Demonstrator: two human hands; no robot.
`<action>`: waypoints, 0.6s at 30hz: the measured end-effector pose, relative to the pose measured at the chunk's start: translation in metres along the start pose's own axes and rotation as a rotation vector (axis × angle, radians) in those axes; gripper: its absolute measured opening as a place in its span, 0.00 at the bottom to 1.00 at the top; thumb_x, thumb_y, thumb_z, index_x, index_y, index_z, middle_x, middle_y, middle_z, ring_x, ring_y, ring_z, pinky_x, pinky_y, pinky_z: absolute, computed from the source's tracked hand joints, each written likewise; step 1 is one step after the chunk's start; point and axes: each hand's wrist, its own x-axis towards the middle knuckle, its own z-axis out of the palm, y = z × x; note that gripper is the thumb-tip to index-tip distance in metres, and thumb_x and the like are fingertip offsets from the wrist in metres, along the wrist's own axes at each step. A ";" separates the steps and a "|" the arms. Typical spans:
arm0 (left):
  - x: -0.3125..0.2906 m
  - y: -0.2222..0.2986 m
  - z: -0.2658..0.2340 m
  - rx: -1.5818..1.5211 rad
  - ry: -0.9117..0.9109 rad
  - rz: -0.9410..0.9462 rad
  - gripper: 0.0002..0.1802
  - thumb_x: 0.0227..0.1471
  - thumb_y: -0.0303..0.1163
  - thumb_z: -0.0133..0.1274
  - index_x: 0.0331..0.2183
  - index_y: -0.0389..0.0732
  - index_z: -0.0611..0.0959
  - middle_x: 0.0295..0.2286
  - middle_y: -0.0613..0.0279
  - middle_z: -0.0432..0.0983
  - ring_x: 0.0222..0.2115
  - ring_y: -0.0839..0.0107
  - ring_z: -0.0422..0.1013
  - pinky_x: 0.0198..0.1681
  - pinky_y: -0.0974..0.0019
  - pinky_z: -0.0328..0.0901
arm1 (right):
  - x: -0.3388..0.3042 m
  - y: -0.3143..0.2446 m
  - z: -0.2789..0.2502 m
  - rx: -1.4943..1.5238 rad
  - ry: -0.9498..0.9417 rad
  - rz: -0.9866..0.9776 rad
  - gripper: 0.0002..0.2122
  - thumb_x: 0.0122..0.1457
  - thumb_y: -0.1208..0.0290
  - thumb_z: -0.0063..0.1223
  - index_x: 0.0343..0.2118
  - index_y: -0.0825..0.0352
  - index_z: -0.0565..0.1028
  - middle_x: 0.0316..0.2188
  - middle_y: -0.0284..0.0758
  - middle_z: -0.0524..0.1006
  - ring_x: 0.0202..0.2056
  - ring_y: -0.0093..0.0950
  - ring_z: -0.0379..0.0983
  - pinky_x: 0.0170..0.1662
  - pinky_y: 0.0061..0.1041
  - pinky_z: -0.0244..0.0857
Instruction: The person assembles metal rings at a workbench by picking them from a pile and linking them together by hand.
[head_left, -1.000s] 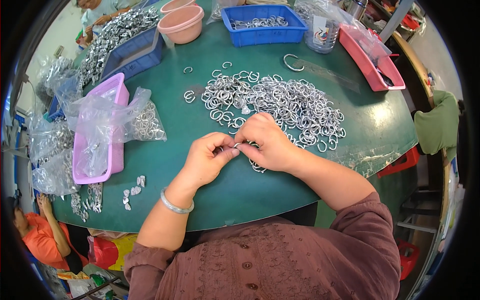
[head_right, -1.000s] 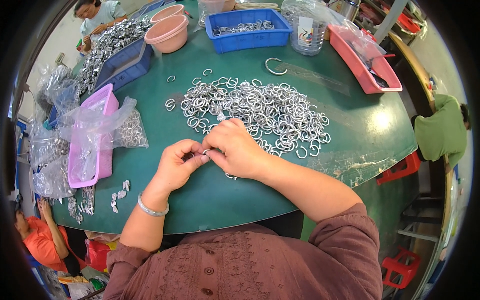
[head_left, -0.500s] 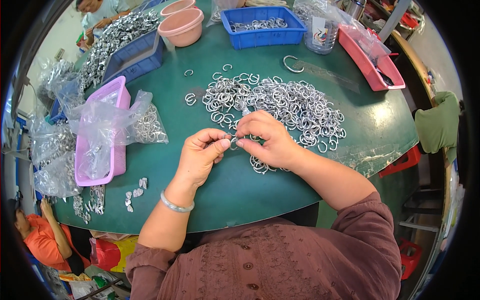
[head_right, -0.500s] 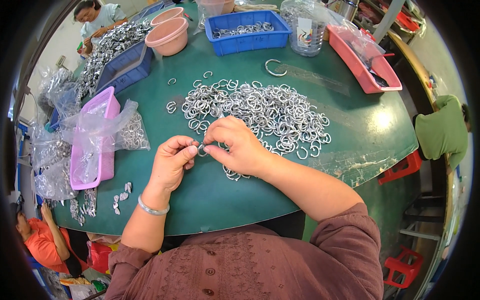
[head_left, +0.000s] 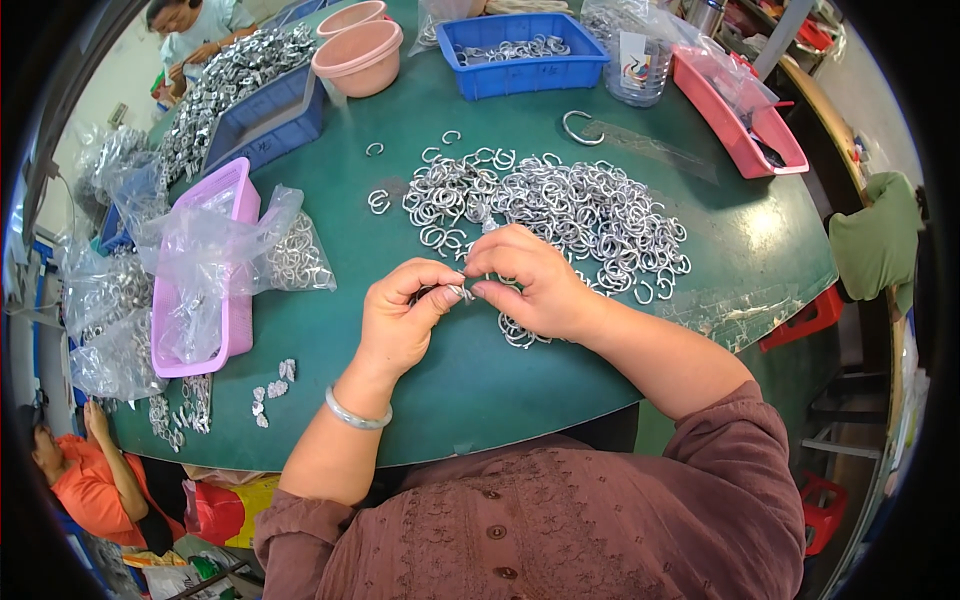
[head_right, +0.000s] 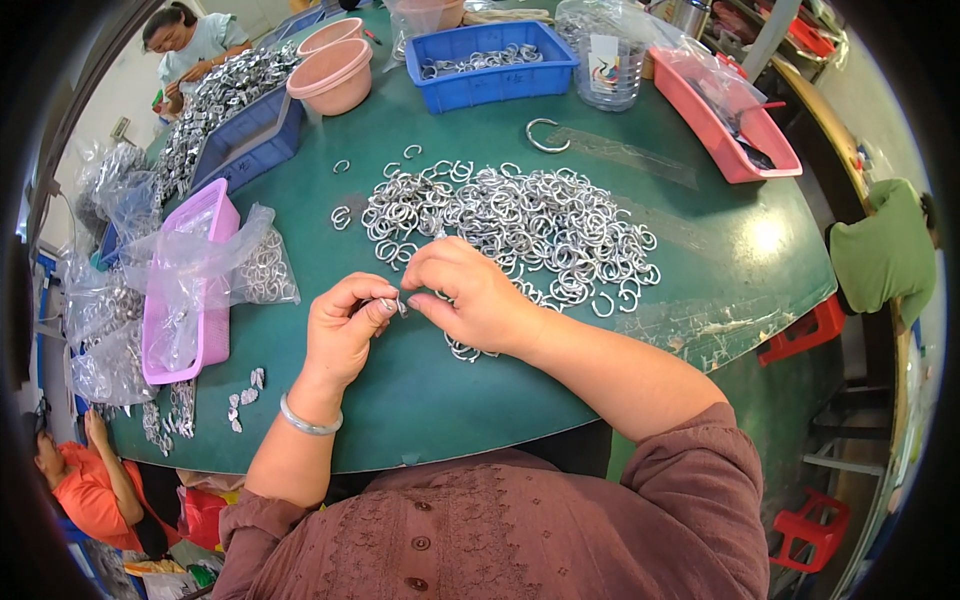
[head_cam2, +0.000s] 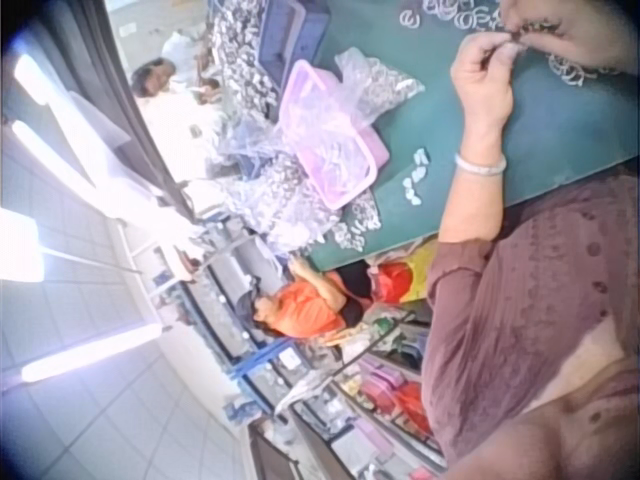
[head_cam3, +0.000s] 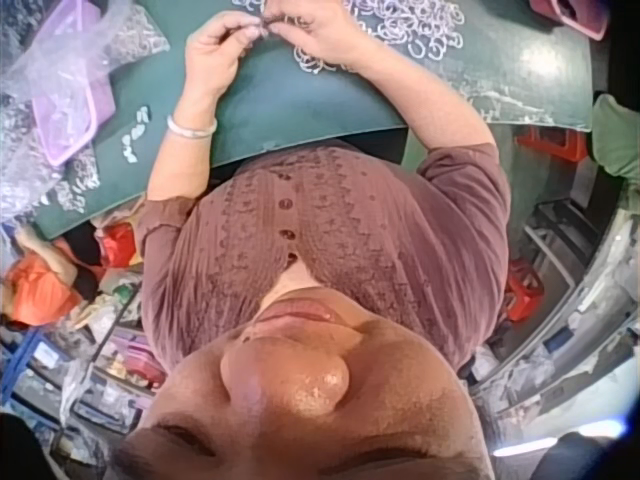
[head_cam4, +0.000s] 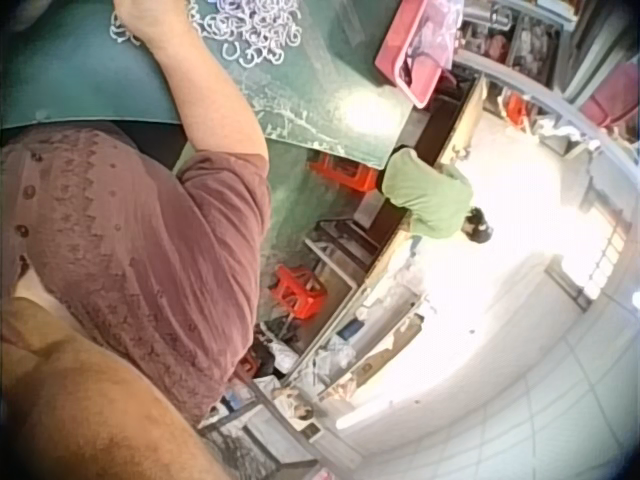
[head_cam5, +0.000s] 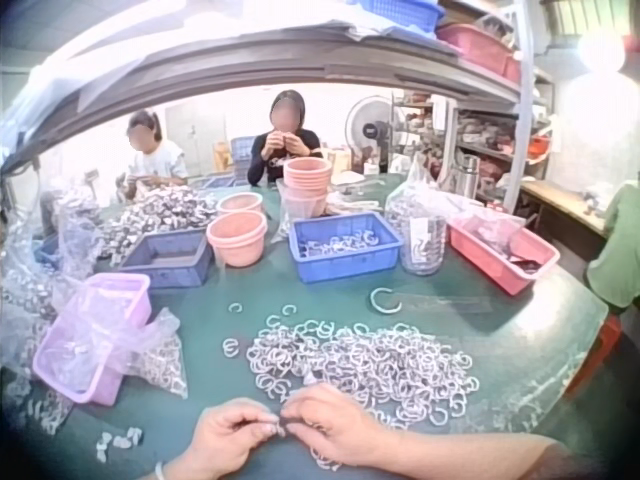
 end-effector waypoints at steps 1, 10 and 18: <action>0.000 0.000 0.000 -0.005 0.002 -0.003 0.06 0.47 0.18 0.53 0.31 0.35 0.80 0.29 0.65 0.72 0.28 0.80 0.67 0.30 0.78 0.62 | 0.000 0.000 0.000 -0.004 -0.004 -0.012 0.09 0.43 0.80 0.57 0.30 0.67 0.73 0.32 0.35 0.72 0.38 0.35 0.67 0.41 0.31 0.62; 0.001 -0.003 0.000 0.045 -0.033 0.077 0.06 0.48 0.18 0.53 0.31 0.36 0.79 0.29 0.66 0.72 0.22 0.82 0.65 0.23 0.79 0.60 | -0.001 0.000 0.004 0.004 -0.008 0.019 0.09 0.45 0.78 0.56 0.32 0.67 0.74 0.33 0.36 0.71 0.38 0.35 0.67 0.42 0.31 0.63; 0.000 -0.003 0.001 -0.218 -0.069 -0.113 0.05 0.49 0.21 0.53 0.32 0.37 0.78 0.26 0.64 0.72 0.22 0.80 0.65 0.23 0.77 0.60 | -0.001 0.001 0.002 0.049 -0.035 0.036 0.06 0.45 0.79 0.55 0.29 0.68 0.73 0.32 0.35 0.72 0.38 0.34 0.68 0.40 0.30 0.64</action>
